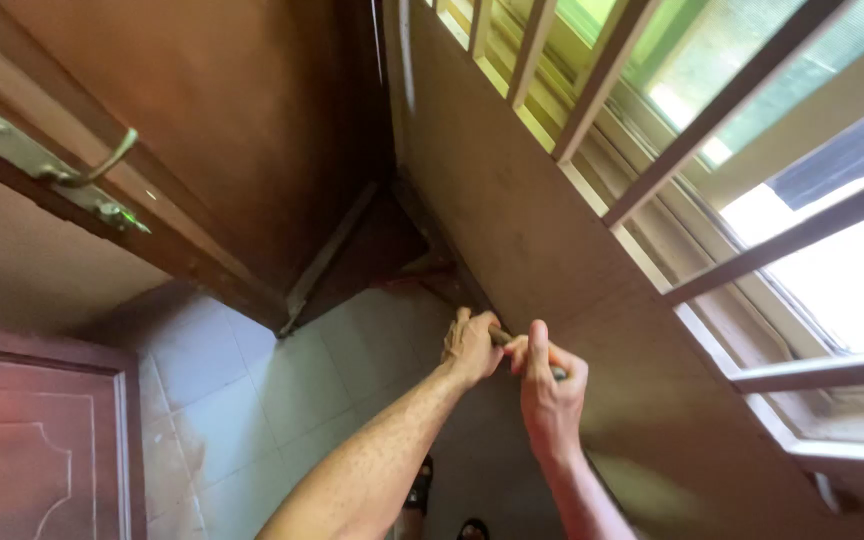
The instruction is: The person sweeps a tiled hallway floor with a broom, moving the broom head along the walls and under a doorway, and uses their hands to move a cardboard box.
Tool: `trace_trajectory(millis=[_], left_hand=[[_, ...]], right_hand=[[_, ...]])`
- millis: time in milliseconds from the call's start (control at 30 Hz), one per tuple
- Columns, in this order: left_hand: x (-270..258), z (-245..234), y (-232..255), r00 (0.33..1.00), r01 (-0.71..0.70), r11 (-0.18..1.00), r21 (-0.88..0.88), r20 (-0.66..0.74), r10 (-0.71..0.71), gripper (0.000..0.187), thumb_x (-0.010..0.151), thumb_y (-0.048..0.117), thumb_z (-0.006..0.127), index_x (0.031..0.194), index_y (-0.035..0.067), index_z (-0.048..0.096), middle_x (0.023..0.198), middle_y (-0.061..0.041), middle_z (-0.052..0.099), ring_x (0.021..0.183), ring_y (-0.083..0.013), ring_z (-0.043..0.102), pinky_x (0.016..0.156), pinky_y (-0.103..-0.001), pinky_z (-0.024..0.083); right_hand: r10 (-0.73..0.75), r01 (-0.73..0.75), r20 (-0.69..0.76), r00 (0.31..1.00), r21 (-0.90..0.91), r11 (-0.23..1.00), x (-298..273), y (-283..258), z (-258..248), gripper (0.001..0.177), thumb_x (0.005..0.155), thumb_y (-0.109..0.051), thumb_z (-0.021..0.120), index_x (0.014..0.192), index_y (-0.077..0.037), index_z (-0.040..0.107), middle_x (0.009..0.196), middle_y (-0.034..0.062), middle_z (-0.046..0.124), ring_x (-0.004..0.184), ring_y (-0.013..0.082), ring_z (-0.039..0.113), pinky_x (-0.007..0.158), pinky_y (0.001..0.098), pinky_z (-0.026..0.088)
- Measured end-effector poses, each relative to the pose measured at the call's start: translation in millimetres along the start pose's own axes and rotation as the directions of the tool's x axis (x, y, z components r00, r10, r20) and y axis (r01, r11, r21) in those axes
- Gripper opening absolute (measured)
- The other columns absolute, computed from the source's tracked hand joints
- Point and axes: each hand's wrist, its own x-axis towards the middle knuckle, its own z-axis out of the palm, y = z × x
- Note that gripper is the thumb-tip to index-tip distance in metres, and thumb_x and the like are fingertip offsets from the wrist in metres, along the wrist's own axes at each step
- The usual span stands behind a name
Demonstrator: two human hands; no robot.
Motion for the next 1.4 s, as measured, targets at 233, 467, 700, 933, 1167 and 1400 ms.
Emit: trace_trajectory(millis=[233, 467, 700, 933, 1167, 1400], left_hand=[[-83, 20, 24, 0.994, -0.076, 0.995, 0.068, 0.084, 0.070, 0.017, 0.077, 0.025, 0.078, 0.081, 0.011, 0.068, 0.104, -0.019, 0.056, 0.098, -0.0399, 0.059, 0.078, -0.052, 0.051], [-171, 42, 55, 0.969, -0.187, 0.981, 0.054, 0.173, 0.175, 0.019, 0.080, 0.026, 0.075, 0.074, 0.009, 0.070, 0.091, -0.016, 0.061, 0.092, -0.0361, 0.059, 0.074, -0.051, 0.049], [-212, 50, 78, 0.956, -0.192, 0.980, 0.046, 0.235, 0.176, 0.033, 0.078, 0.029, 0.078, 0.058, 0.005, 0.067, 0.067, -0.016, 0.065, 0.077, -0.0350, 0.062, 0.068, -0.049, 0.049], [-206, 18, 95, 0.976, -0.094, 0.995, 0.032, 0.202, 0.086, 0.017, 0.072, 0.025, 0.075, 0.060, 0.014, 0.069, 0.061, -0.011, 0.063, 0.063, -0.0319, 0.066, 0.058, -0.046, 0.053], [-178, -5, 89, 0.988, -0.119, 0.993, -0.012, -0.097, 0.118, 0.032, 0.080, 0.030, 0.072, 0.104, 0.010, 0.066, 0.107, -0.019, 0.064, 0.102, -0.0367, 0.063, 0.085, -0.046, 0.051], [-163, -38, 87, 0.970, -0.038, 0.995, -0.091, -0.243, 0.015, 0.070, 0.077, 0.024, 0.073, 0.140, 0.010, 0.045, 0.122, -0.022, 0.057, 0.111, -0.0413, 0.058, 0.091, -0.049, 0.049]], right_hand=[[0.137, -0.133, -0.082, 0.987, 0.049, 0.990, -84, 9, -55, 0.054, 0.102, -0.031, 0.052, 0.059, 0.000, 0.054, 0.068, 0.0057, 0.059, 0.066, 0.0095, 0.048, 0.057, 0.0249, 0.033], [0.203, -0.191, -0.142, 0.969, 0.094, 0.977, -156, 33, -123, 0.051, 0.100, -0.023, 0.054, 0.057, 0.004, 0.059, 0.064, 0.0102, 0.061, 0.054, 0.0112, 0.043, 0.050, 0.0268, 0.032], [0.169, -0.165, -0.041, 0.985, 0.089, 0.982, -180, 24, -165, 0.048, 0.098, -0.019, 0.056, 0.056, 0.005, 0.057, 0.059, 0.0094, 0.053, 0.062, 0.0152, 0.056, 0.052, 0.0292, 0.044], [0.056, -0.075, 0.179, 0.982, 0.097, 0.993, -165, -45, -148, 0.040, 0.096, -0.014, 0.056, 0.059, 0.000, 0.049, 0.063, 0.0050, 0.049, 0.062, 0.0136, 0.045, 0.058, 0.0283, 0.036], [-0.080, 0.035, 0.345, 0.935, 0.135, 0.990, -113, -62, -111, 0.039, 0.098, -0.014, 0.055, 0.062, -0.002, 0.046, 0.064, 0.0017, 0.045, 0.063, 0.0114, 0.044, 0.058, 0.0277, 0.035], [-0.235, 0.245, 0.416, 0.879, 0.030, 0.969, -51, -19, -58, 0.035, 0.099, -0.020, 0.057, 0.070, 0.001, 0.059, 0.065, 0.0017, 0.054, 0.062, 0.0074, 0.048, 0.059, 0.0256, 0.038]])
